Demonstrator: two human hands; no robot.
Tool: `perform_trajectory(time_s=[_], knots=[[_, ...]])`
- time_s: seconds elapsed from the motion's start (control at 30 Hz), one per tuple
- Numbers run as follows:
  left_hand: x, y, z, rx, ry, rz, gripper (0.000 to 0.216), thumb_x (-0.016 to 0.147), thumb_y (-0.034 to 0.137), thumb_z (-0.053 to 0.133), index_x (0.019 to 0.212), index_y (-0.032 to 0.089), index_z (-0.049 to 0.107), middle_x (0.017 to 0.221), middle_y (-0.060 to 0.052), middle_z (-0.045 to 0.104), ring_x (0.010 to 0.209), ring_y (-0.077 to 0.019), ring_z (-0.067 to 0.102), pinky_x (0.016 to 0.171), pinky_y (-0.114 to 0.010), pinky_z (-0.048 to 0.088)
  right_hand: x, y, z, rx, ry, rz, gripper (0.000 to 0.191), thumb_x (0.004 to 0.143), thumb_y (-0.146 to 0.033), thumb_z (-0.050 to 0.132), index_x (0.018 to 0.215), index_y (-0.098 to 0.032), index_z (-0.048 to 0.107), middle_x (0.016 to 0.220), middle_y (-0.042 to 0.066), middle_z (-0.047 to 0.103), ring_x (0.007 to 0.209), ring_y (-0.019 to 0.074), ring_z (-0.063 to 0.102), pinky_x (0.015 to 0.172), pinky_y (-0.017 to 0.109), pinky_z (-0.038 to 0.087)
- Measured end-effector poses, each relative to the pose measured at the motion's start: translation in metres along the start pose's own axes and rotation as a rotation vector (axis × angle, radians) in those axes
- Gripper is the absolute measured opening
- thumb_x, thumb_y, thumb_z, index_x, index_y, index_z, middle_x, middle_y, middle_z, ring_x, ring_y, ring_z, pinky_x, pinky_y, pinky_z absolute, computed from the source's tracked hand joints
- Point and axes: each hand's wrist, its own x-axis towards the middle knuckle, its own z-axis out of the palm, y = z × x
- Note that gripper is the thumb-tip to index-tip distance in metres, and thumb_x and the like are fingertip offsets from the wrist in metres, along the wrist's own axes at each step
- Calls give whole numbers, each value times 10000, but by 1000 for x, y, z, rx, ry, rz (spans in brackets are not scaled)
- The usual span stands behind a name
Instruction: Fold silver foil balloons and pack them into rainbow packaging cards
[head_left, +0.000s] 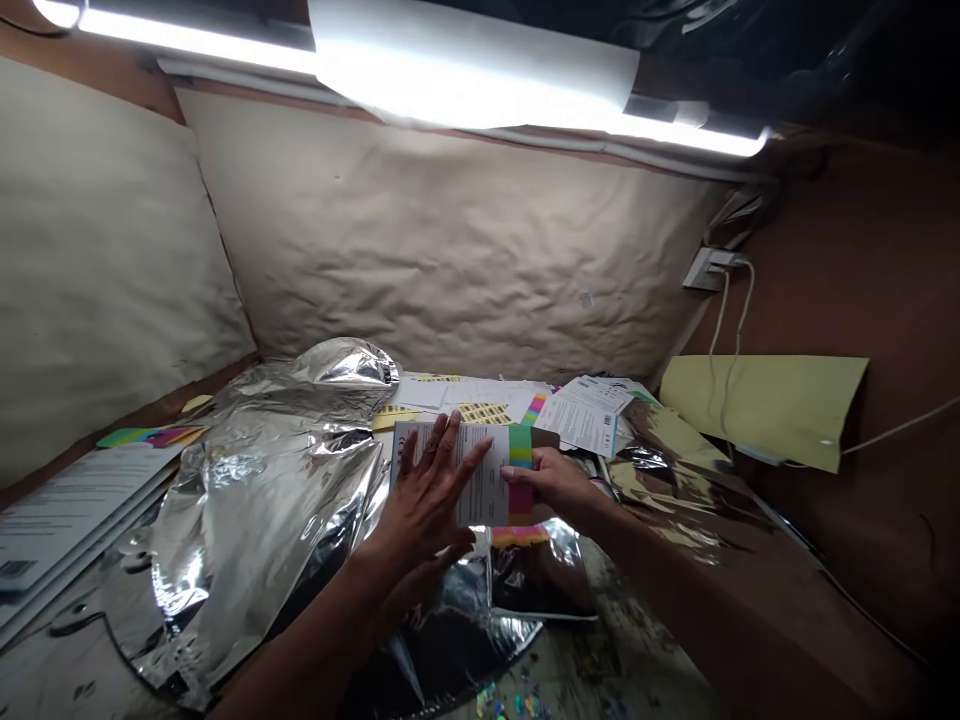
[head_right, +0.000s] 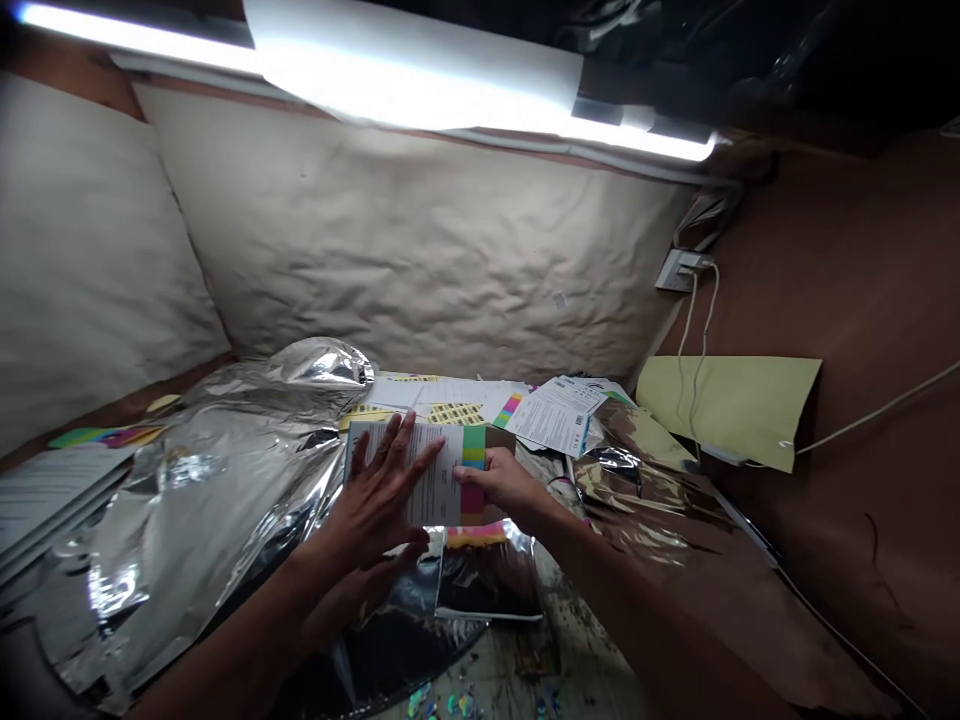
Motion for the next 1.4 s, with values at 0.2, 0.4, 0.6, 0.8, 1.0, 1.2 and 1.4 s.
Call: perform_trajectory(time_s=[0.2, 0.4, 0.6, 0.8, 1.0, 1.2, 1.4], knots=[[-2, 7, -4, -8, 12, 7, 1149, 563, 428, 862, 1535, 317, 259, 1550, -194, 258, 1464, -408, 166, 1165, -584, 50, -3, 5, 6, 185, -175, 48, 472, 684, -375, 831, 1084, -153, 717, 1015, 98, 739, 885, 257, 708, 856, 393, 530], [2, -7, -2, 6, 32, -107, 1055, 637, 469, 788, 1533, 236, 280, 1458, -213, 353, 1395, -410, 283, 1155, -584, 86, -26, -6, -11, -102, 37, -191, 496, 847, -506, 668, 1227, -187, 669, 1101, 126, 726, 1052, 305, 668, 965, 479, 483], [4, -26, -5, 5, -47, -245, 1211, 555, 576, 799, 1545, 221, 200, 1413, -207, 385, 1340, -403, 341, 1132, -613, 113, -99, 41, -38, -996, 16, -363, 687, 842, -464, 676, 1470, -350, 425, 1540, 47, 386, 1445, 362, 282, 1170, 566, 225], [2, -17, -7, -85, -246, -172, 1220, 559, 543, 796, 1553, 243, 157, 1397, -194, 422, 1327, -403, 375, 1119, -608, 174, -167, 109, -45, -1446, -199, -517, 774, 896, -376, 618, 1550, -335, 205, 1501, 74, 392, 1391, 312, 392, 1144, 492, 347], [0, -8, -8, -213, -442, -7, 1238, 535, 546, 803, 1550, 243, 161, 1419, -177, 439, 1369, -378, 334, 1145, -612, 112, -196, 93, -56, -1484, 24, -954, 405, 991, -245, 472, 1391, -214, 527, 1220, 36, 695, 1201, 167, 614, 1133, 306, 388], [-3, 5, -7, -272, -490, 32, 1255, 529, 575, 809, 1551, 266, 149, 1405, -158, 442, 1354, -366, 360, 1157, -604, 68, -154, 32, -72, -1582, 577, -914, 471, 915, -22, 420, 1328, -173, 588, 1262, 109, 670, 1258, 261, 569, 1030, 446, 496], [-9, 9, 4, -273, -447, 26, 1320, 520, 609, 808, 1562, 266, 73, 1433, -175, 395, 1392, -387, 293, 1150, -627, 45, -115, 28, -69, -1719, 310, -953, 348, 940, -49, 496, 1242, -142, 644, 1267, 113, 667, 1234, 265, 574, 1001, 453, 512]])
